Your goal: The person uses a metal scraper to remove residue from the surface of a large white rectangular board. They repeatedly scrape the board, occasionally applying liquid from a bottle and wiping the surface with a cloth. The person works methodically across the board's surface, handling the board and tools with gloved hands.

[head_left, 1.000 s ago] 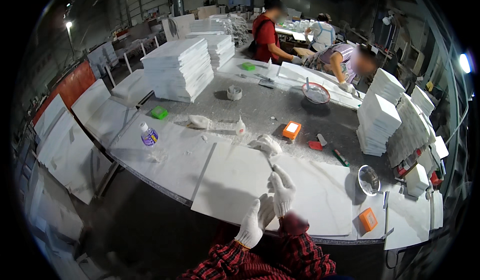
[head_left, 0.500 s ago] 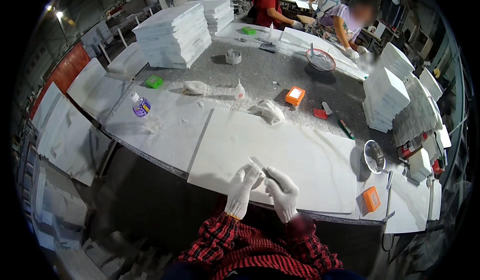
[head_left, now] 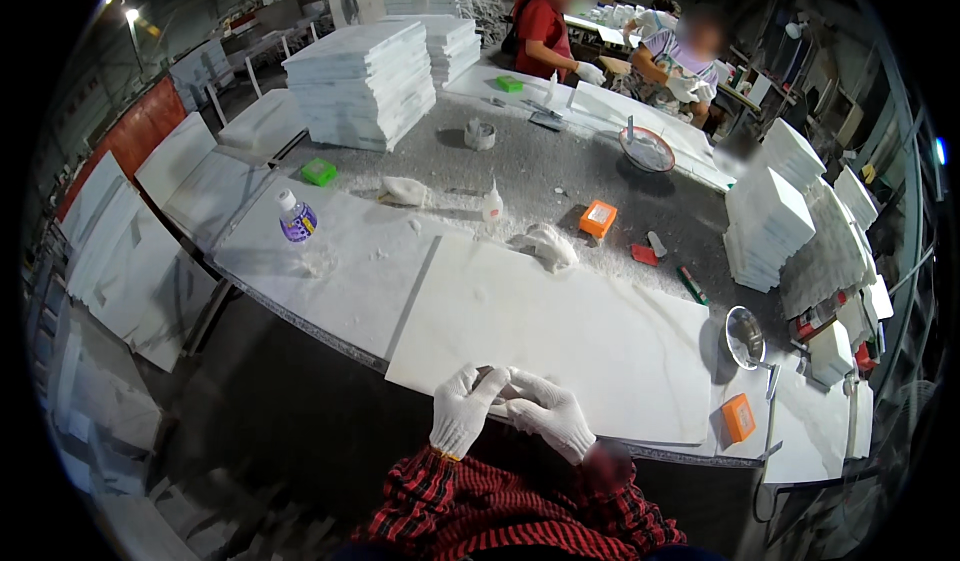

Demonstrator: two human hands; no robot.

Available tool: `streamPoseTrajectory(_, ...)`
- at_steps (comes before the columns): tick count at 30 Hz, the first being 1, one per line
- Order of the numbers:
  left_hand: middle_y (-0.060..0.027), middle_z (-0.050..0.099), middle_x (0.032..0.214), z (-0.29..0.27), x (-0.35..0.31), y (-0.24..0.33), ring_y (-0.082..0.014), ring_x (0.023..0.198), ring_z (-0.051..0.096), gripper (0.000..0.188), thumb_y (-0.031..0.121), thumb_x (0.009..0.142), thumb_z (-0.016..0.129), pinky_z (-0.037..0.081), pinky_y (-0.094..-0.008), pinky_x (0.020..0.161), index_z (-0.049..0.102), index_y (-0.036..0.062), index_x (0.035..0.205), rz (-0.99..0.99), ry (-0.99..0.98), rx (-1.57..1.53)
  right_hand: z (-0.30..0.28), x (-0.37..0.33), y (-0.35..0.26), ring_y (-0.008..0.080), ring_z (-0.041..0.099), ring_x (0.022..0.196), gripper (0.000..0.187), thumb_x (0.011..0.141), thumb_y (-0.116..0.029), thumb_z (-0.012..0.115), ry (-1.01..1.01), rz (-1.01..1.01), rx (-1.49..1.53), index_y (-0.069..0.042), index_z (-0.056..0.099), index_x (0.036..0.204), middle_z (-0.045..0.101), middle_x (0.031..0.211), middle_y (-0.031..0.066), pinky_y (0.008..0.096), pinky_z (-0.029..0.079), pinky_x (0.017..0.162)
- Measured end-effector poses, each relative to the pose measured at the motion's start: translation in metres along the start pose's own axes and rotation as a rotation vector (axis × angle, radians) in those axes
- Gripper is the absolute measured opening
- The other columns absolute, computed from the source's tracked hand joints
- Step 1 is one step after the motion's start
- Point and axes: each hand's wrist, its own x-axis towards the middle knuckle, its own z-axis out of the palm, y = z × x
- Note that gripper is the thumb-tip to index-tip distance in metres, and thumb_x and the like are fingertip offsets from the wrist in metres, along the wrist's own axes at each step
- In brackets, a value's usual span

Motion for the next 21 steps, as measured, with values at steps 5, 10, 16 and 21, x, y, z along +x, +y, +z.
streamPoseTrajectory(5,-0.0093,0.076,0.092,-0.024,-0.002,0.0,-0.0127,0.086,0.073,0.028,0.02,0.103,0.065,0.059,-0.0272,0.08,0.071,-0.0061,0.11,0.045,-0.09,0.262,0.006,0.011,0.006,0.0084,0.065,0.076,0.037,0.096,-0.02,0.077,0.038,-0.102,-0.321,-0.004,0.072,0.129,0.078,0.093,0.0042,0.0245,0.055,0.07)
streamPoseTrajectory(10,-0.0081,0.075,0.085,-0.051,-0.005,0.007,-0.0124,0.08,0.071,0.029,0.02,0.104,0.062,0.058,-0.0283,0.079,0.071,-0.0062,0.113,0.045,-0.151,0.451,0.017,0.018,-0.01,0.0133,0.07,0.077,0.026,0.095,-0.017,0.077,0.039,-0.136,-0.64,-0.004,0.077,0.117,0.079,0.091,0.0097,0.0271,0.057,0.073)
streamPoseTrajectory(16,-0.0046,0.074,0.086,-0.066,0.0,-0.009,-0.0096,0.083,0.069,0.025,0.019,0.103,0.065,0.058,-0.0254,0.08,0.072,-0.0041,0.106,-0.078,0.053,0.05,0.041,0.032,-0.01,0.0063,0.061,0.069,0.029,0.1,-0.019,0.069,0.194,0.171,-0.007,0.004,0.073,0.118,0.071,0.082,0.0032,0.0228,0.05,0.061)
streamPoseTrajectory(21,-0.0065,0.074,0.091,-0.069,-0.005,-0.005,-0.0102,0.083,0.071,0.024,0.02,0.1,0.071,0.059,-0.0258,0.08,0.072,-0.0032,0.107,-0.119,0.142,-0.04,0.035,0.042,-0.001,0.0088,0.065,0.074,0.034,0.106,-0.018,0.062,0.133,0.106,0.189,0.006,0.064,0.13,0.071,0.093,0.0064,0.022,0.054,0.066)
